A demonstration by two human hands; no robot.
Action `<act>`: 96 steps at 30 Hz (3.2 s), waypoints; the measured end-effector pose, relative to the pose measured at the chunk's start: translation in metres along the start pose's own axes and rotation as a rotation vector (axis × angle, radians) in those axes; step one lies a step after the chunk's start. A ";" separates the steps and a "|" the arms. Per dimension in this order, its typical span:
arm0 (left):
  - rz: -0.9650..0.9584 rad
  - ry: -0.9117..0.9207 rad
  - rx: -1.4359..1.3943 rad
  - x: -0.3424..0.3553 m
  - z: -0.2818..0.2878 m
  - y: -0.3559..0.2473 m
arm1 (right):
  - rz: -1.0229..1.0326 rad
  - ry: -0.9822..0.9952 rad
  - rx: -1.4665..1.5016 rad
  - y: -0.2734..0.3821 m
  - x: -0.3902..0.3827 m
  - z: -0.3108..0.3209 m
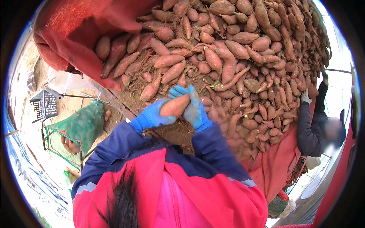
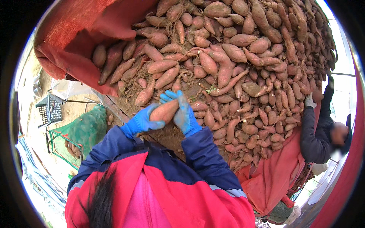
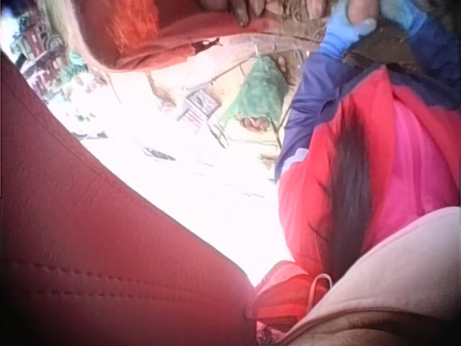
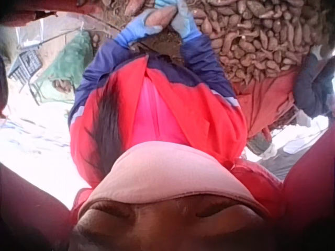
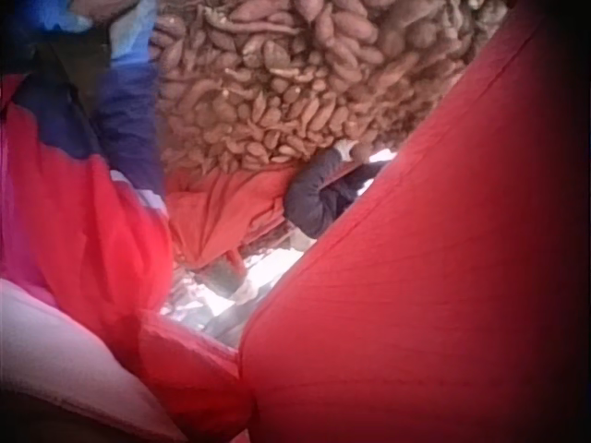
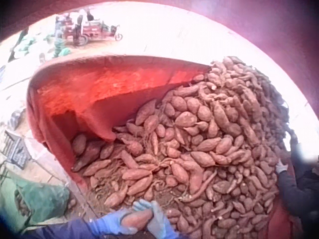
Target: The person stands at a large pile of sweet potatoes and repeatedly picks them up, removes attached roots or debris, and places them into a nearby container. The person handles the potatoes one at a time, occasionally turning them over to remove dirt or roots before depositing them.
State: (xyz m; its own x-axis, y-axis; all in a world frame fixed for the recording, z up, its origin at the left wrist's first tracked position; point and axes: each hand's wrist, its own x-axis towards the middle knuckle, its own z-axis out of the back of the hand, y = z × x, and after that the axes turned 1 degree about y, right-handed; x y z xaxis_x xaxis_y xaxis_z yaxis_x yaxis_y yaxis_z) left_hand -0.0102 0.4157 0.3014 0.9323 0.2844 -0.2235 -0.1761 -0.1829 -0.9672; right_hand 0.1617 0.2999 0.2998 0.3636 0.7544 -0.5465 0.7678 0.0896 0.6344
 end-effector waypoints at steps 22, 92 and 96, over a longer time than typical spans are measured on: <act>0.201 -0.277 -0.648 -0.007 0.014 0.009 | 0.220 -0.604 -1.651 0.182 0.109 0.094; -0.349 -0.402 -0.252 -0.092 0.075 -0.057 | 0.349 0.411 -0.657 -0.062 -0.038 -0.147; -0.267 -0.352 -0.242 -0.084 0.060 -0.055 | 0.089 0.422 -0.603 -0.060 -0.039 -0.122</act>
State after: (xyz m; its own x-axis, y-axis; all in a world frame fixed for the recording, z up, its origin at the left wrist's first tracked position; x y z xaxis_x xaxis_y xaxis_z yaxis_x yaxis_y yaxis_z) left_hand -0.0979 0.4586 0.3664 0.7642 0.6438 -0.0394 0.1712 -0.2613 -0.9500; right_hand 0.0370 0.3447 0.3493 0.0839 0.9505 -0.2991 0.2771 0.2661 0.9233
